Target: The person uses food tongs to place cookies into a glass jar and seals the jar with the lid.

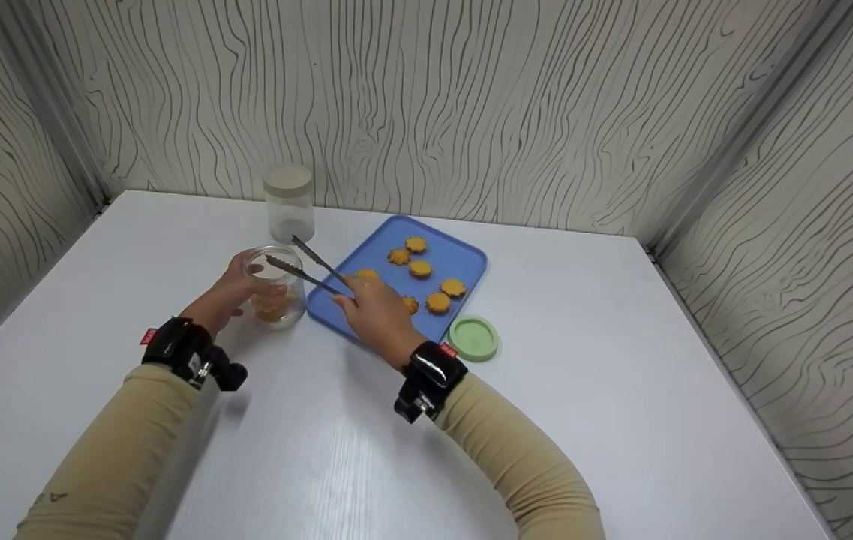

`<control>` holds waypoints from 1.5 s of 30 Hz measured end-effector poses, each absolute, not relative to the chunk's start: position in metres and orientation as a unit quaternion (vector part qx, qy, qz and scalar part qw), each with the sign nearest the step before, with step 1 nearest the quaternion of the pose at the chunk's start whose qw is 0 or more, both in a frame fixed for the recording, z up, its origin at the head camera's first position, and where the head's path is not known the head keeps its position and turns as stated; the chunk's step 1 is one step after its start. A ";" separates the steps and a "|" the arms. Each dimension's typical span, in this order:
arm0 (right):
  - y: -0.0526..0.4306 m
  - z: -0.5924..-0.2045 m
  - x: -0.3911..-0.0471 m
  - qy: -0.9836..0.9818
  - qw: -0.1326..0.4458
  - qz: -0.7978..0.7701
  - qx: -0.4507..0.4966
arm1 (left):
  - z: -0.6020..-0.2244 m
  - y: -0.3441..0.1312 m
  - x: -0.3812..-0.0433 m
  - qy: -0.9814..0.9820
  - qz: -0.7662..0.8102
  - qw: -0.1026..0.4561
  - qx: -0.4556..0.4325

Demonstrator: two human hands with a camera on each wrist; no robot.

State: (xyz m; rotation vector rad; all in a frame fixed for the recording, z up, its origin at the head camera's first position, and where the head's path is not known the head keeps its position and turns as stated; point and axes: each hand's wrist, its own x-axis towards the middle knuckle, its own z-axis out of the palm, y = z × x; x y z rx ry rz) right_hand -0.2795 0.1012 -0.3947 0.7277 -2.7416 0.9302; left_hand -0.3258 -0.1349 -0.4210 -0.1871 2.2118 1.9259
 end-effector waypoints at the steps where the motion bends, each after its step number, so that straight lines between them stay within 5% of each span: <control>1: 0.103 -0.395 -0.279 -0.917 0.071 0.314 0.236 | -0.421 -0.135 -0.326 0.746 0.655 0.100 -0.061; 45: 0.154 -0.417 -0.281 -0.922 0.089 0.319 0.202 | -0.417 -0.137 -0.327 0.743 0.651 0.132 -0.083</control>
